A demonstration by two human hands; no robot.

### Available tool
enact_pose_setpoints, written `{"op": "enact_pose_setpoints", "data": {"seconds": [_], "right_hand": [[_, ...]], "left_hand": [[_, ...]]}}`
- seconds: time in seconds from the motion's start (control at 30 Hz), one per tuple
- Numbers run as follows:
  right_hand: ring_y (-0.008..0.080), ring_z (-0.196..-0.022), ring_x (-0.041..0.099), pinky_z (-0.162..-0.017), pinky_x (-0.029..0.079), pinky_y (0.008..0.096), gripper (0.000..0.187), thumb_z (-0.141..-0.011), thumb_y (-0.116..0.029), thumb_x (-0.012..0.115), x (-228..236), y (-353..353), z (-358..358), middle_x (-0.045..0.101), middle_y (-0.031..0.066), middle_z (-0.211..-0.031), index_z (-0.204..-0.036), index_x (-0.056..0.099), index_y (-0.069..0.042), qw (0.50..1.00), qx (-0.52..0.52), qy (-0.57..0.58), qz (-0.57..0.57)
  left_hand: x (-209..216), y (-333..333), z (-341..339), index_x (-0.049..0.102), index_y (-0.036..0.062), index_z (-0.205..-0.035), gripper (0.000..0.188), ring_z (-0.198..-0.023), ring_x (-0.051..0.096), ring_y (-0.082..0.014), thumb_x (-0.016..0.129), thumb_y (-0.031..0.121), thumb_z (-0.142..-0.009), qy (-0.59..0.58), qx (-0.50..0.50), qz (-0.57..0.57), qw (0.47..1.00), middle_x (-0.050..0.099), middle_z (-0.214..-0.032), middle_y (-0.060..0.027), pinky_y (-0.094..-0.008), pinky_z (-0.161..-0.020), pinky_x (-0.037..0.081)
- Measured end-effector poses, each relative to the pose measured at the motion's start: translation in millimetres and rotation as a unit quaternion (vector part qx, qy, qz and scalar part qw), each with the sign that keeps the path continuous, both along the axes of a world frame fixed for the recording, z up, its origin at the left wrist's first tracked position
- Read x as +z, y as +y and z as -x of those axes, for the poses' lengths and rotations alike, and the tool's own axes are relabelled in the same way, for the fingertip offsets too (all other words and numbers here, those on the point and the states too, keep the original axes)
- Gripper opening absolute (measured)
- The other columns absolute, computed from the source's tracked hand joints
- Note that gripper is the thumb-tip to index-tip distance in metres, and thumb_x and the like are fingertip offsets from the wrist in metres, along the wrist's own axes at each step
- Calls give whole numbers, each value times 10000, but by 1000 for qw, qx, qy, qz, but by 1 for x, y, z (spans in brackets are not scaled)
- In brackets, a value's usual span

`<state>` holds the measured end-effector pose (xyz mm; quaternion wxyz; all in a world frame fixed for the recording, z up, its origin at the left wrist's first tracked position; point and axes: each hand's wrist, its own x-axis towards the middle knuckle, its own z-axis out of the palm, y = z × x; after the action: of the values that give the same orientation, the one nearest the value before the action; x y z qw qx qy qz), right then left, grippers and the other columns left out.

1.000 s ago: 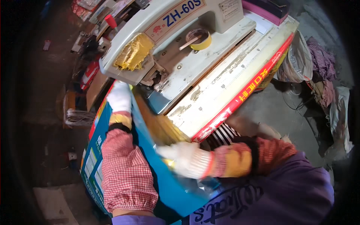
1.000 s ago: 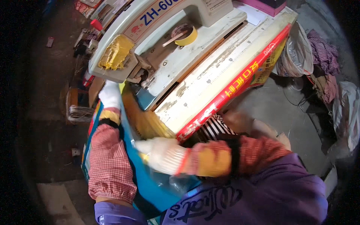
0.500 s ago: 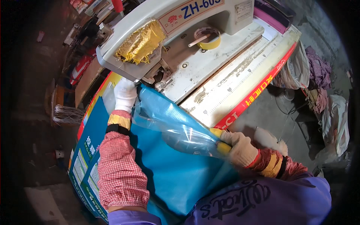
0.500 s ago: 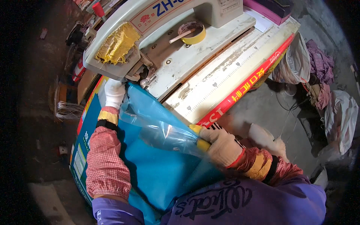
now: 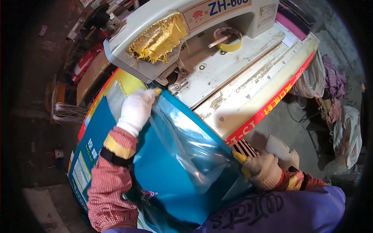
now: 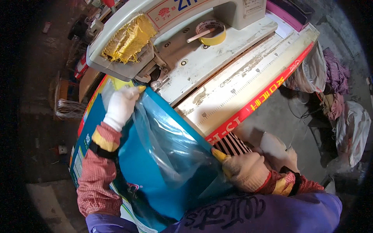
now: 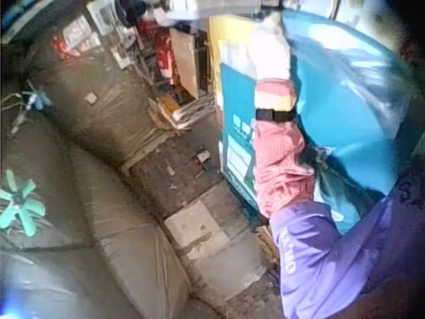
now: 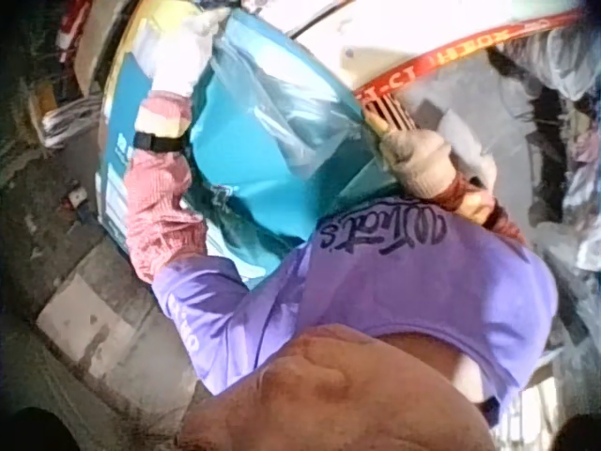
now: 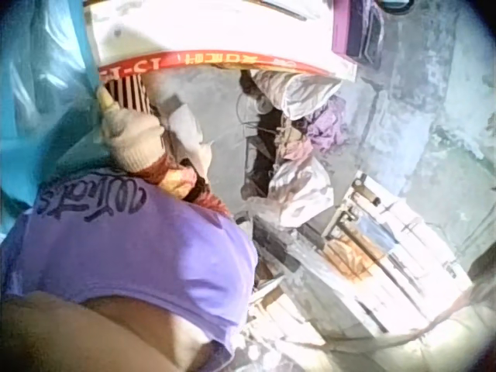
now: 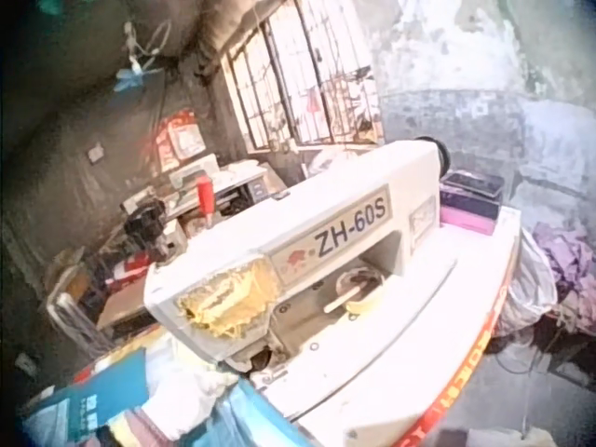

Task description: The recorder is using an industrial sewing machine to seal the top edges of large plastic fertilizer sacks.

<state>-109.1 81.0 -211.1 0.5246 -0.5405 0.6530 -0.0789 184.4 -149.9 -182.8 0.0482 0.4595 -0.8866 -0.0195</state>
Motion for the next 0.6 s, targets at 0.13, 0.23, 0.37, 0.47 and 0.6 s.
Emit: {"op": "enact_pose_setpoints", "data": {"seconds": [0.13,0.23,0.37,0.47,0.6], "right_hand": [[161,-496,578,-485,477,331,566,-821,-608,497,-11,-45,-49,577,21,-559,-736,633,-65,989,-102,100,-42],[222,-540,582,-479,467,358,278,-875,-309,500,-6,-97,-80,560,67,-571,-913,608,-56,918,152,157,331],[281,-517,608,-398,427,456,160,-800,-150,525,9,-170,-138,600,110,-587,-860,625,-39,910,154,150,356],[311,-611,640,-480,475,462,174,-754,-99,549,23,-174,-119,636,145,-665,-893,633,-37,851,209,252,410],[303,-737,642,-655,505,391,212,-717,-209,567,12,-221,-85,666,98,-779,-878,682,-133,858,356,1,370]], "left_hand": [[-15,-55,-23,643,93,-928,203,-813,606,-330,565,119,-742,47,65,41,996,639,-830,-143,-397,-712,493],[24,-92,-31,627,73,-936,197,-798,627,-340,523,176,-804,14,207,12,978,646,-821,-179,-398,-707,501],[67,-118,-64,590,78,-1072,296,-932,582,-368,519,92,-785,-36,123,213,969,635,-914,-195,-416,-814,469],[90,-78,-19,617,69,-1019,264,-964,567,-362,555,76,-763,-77,121,150,978,628,-947,-186,-412,-826,462],[105,7,28,637,37,-839,132,-748,563,-356,555,61,-739,-113,-47,13,992,593,-754,-172,-421,-697,453]]}}
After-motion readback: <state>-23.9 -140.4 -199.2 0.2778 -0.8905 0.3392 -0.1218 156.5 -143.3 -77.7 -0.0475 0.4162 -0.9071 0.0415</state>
